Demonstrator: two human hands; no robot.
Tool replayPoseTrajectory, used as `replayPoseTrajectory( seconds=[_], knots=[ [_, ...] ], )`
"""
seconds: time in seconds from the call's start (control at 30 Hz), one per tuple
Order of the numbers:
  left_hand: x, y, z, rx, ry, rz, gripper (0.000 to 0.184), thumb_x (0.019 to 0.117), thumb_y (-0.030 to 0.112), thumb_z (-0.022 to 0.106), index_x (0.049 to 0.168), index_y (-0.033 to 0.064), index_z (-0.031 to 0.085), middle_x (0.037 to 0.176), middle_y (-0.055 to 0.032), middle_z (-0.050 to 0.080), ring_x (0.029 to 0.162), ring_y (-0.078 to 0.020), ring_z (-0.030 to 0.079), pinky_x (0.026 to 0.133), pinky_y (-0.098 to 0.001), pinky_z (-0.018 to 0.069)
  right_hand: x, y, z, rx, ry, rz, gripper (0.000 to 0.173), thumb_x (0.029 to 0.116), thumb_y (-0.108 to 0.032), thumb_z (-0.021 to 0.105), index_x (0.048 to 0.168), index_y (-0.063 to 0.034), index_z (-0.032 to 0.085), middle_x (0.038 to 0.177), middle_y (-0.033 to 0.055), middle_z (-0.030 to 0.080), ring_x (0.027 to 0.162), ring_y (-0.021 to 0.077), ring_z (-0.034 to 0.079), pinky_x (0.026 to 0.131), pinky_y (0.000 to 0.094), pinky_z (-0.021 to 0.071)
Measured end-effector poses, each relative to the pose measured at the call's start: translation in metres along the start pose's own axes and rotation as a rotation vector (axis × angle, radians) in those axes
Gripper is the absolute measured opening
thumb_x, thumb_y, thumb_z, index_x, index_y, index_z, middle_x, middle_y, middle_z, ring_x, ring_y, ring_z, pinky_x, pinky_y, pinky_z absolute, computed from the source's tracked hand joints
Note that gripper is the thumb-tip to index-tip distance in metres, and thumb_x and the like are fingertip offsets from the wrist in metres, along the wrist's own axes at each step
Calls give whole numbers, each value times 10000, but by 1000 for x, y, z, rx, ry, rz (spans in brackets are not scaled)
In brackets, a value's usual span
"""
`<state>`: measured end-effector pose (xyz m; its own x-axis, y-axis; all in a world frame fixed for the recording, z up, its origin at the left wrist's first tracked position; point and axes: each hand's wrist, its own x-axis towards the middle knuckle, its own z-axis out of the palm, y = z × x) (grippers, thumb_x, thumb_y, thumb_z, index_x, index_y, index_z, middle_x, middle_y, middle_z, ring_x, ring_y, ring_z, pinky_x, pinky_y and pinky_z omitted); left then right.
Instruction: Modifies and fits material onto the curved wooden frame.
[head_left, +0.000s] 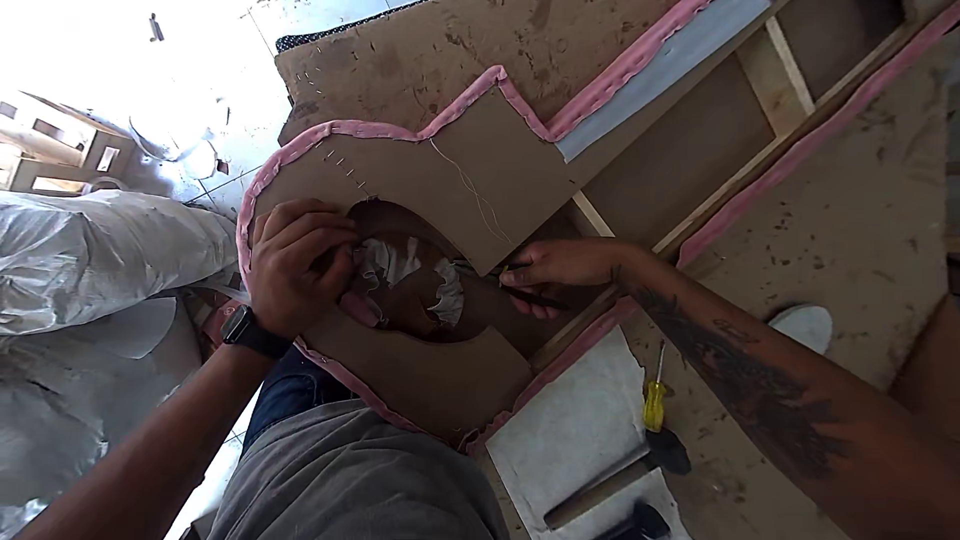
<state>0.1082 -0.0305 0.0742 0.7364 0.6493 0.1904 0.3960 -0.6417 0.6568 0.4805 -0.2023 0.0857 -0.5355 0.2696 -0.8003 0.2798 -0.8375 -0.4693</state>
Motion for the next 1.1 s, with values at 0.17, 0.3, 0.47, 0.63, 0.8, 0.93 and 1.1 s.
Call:
replayPoseTrajectory(
  seconds=[0.17,0.3,0.47,0.63,0.8,0.93,1.1],
  knots=[
    [1,-1,1,17,1,1,196,961,259,622,1030,197,794,1223,59,726,1333,-196,543,1130,-495,393,-1,-11,22,-253,265,80,487,1073,-474,482,907,-53,660,669,83,646,491,181,596,453,323,516],
    [0,-1,1,21,2,4,200,968,268,612,1029,207,793,1217,74,727,1333,-179,544,1140,-485,391,6,5,69,-867,755,41,469,1041,-560,477,848,-159,627,639,10,567,589,185,611,541,408,531],
    [-1,-4,2,28,19,19,193,964,267,617,1026,215,793,1214,86,725,1329,-165,543,1133,-477,398,8,28,100,-1191,932,-38,185,946,-333,654,1030,-170,636,950,48,609,809,244,652,635,427,574],
    [1,-5,4,27,23,41,200,969,270,604,1028,218,788,1221,98,720,1328,-147,541,1133,-466,399,-48,52,119,-822,1091,-103,278,1012,-472,582,940,-207,620,832,-30,576,675,136,581,567,371,532],
    [-12,-3,-10,-94,234,-16,206,976,170,617,1096,110,772,1263,-41,709,1322,-244,570,1143,-491,450,-126,116,153,225,1506,-328,418,1074,-414,494,1214,-51,647,1097,125,724,949,300,734,835,522,643],
    [-51,-15,-26,-218,341,-484,520,982,318,662,1432,85,550,1536,-99,490,1445,-229,442,1163,-478,432,-99,175,225,514,1471,-154,409,1079,-335,497,1256,14,614,1108,148,717,978,286,743,841,488,651],
    [-64,-20,0,-908,194,-991,625,994,431,650,1524,176,439,1309,-111,675,1132,-258,694,933,-507,603,-50,161,280,636,1433,-280,420,1057,-399,534,1133,-2,646,924,152,729,772,332,739,691,490,659]
  ],
)
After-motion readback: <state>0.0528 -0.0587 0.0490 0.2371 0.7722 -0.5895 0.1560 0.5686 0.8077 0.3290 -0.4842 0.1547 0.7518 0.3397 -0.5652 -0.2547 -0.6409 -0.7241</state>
